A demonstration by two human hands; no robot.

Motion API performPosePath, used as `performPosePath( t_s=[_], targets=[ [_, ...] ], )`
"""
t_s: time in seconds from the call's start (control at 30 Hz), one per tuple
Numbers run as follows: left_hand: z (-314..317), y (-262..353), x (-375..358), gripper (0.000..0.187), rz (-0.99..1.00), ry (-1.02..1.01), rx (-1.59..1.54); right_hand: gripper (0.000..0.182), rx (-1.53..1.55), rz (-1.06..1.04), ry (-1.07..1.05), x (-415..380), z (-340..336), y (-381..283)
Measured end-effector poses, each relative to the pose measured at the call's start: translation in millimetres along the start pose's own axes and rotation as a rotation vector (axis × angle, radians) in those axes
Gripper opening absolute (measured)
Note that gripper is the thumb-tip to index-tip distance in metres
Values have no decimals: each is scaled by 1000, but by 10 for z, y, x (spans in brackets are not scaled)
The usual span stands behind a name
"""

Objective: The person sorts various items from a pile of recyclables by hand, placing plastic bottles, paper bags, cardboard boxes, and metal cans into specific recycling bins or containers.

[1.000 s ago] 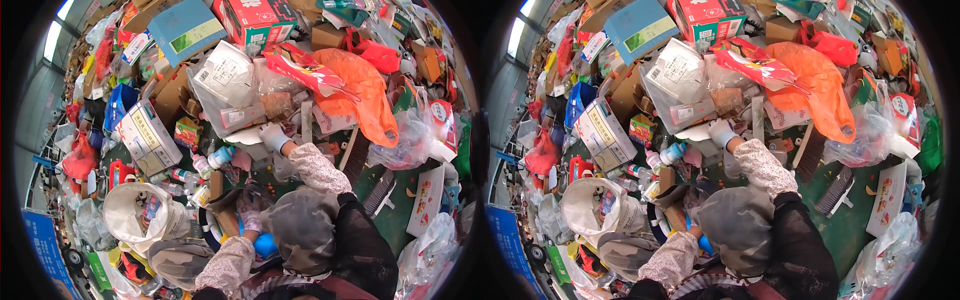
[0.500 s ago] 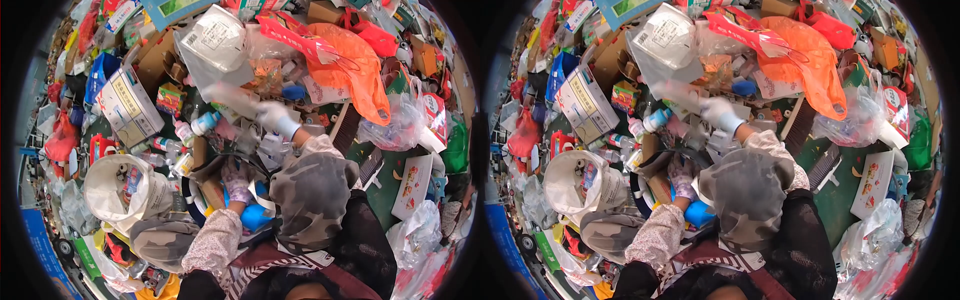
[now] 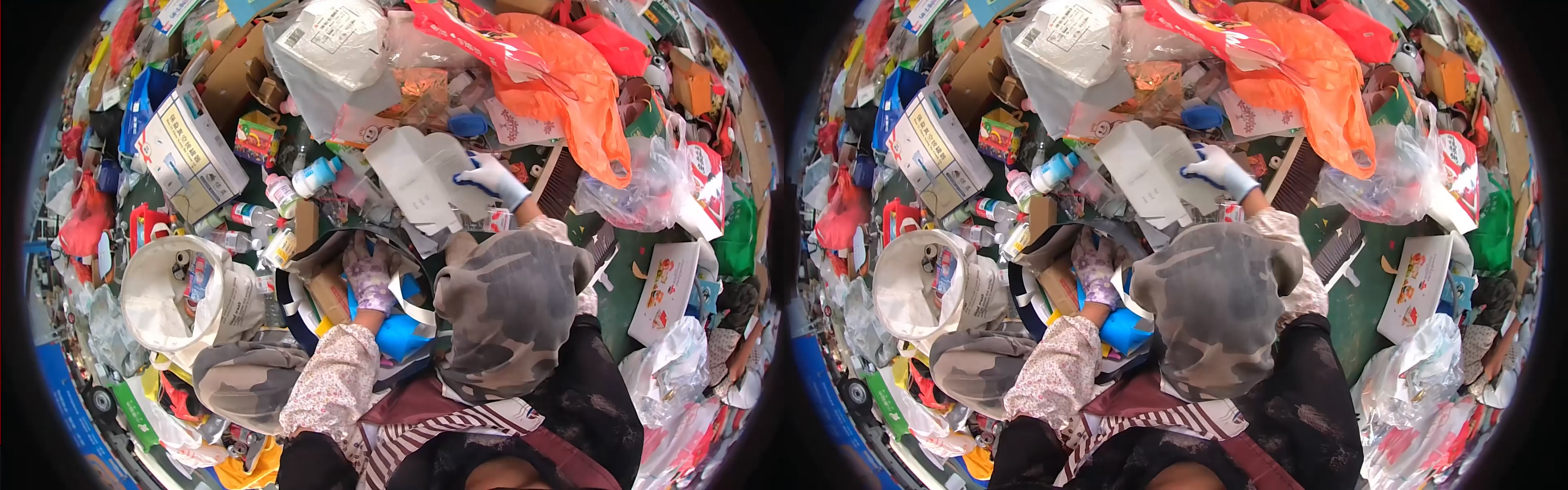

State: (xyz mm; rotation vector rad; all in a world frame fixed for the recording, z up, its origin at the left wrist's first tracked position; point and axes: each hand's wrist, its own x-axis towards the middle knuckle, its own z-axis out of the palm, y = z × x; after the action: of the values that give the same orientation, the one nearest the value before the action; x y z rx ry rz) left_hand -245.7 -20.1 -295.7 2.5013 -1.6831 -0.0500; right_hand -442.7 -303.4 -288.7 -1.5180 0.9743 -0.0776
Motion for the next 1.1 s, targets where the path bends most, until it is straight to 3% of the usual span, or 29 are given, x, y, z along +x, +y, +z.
performPosePath(
  t_s=[0.07,0.1,0.13,0.2,0.23,0.33,0.37,0.43,0.47,0.53,0.6,0.7,0.73,0.8,0.83,0.93,1.0,1.1],
  targets=[
    [-44,12,-2,48,12,-23,-17,57,-727,-255,265,356,198,247],
    [-128,67,-6,50,23,19,-39,64,-747,-3,178,518,257,280],
    [-128,77,-5,51,28,29,-47,64,-755,77,207,541,308,233],
    [-119,75,-13,51,25,53,-65,65,-705,208,97,607,303,190],
    [-78,39,-27,53,47,50,-36,60,-728,143,164,631,323,259],
    [-60,52,-27,52,23,42,-21,51,-185,142,99,708,314,520],
    [-71,54,-22,51,24,36,-29,41,-182,37,257,683,348,597],
    [-94,60,-36,49,14,19,-48,37,58,-53,254,469,202,375],
    [-85,51,-42,48,28,34,-60,36,178,-93,246,273,108,168],
    [-9,-19,-30,46,41,55,-75,34,54,-75,281,-265,-162,-583],
    [106,-73,-10,47,29,37,-32,33,-72,-208,312,-623,-447,-1063],
    [-175,105,3,49,-23,15,-52,33,171,-423,155,-1490,-582,-1954],
    [-89,60,21,49,-25,49,-94,34,190,-504,102,-1735,-527,-2145],
    [403,-208,-35,53,43,254,-28,37,182,-394,47,-2168,-287,-2361],
    [304,-211,7,52,37,261,-48,38,178,-341,21,-2315,-168,-2412],
    [-45,-239,45,47,-74,128,-258,36,122,-352,-73,-2540,259,-2298],
    [-173,-418,73,44,-188,42,-496,35,425,-167,-137,-2690,796,-2211],
    [-374,-855,183,39,-438,-73,-1075,41,795,-156,-211,-2380,1645,-1665]
  ],
)
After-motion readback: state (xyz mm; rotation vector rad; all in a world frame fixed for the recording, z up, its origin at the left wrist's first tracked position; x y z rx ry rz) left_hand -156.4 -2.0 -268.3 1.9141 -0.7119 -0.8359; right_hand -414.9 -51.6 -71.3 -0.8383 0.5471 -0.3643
